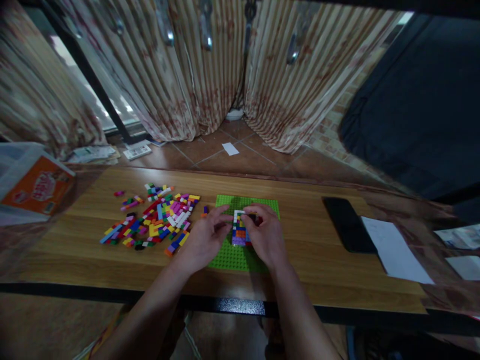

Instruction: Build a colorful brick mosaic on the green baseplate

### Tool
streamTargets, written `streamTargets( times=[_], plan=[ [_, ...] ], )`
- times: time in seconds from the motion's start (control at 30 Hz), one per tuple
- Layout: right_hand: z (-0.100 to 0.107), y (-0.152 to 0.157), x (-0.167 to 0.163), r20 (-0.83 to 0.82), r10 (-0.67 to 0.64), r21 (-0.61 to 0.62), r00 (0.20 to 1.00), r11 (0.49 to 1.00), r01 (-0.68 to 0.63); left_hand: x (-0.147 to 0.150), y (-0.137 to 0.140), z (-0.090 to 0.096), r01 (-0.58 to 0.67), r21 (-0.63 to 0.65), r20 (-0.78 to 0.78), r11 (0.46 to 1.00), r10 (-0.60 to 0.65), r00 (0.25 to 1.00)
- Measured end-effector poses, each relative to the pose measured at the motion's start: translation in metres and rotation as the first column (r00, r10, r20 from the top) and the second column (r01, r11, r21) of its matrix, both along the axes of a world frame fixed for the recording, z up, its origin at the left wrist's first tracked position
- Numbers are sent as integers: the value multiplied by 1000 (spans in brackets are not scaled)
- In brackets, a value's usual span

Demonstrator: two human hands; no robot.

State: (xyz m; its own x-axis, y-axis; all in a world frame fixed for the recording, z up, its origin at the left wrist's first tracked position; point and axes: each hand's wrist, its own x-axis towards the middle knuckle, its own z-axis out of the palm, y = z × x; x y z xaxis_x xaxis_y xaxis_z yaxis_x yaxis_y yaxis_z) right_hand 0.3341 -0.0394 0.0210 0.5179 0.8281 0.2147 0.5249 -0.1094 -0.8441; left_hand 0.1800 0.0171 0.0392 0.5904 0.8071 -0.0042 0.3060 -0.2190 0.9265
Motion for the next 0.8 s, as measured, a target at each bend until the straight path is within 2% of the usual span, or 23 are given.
streamTargets(
  times=[0.43, 0.8],
  plan=[
    [9, 6, -6, 14, -30, -131, 999, 991, 32, 0, -2, 1, 5, -4, -4, 1000, -5, 1000],
    [10, 6, -9, 63, -28, -122, 998, 992, 35, 2, -6, 0, -24, 45, -38, 999, 26, 999]
  ],
)
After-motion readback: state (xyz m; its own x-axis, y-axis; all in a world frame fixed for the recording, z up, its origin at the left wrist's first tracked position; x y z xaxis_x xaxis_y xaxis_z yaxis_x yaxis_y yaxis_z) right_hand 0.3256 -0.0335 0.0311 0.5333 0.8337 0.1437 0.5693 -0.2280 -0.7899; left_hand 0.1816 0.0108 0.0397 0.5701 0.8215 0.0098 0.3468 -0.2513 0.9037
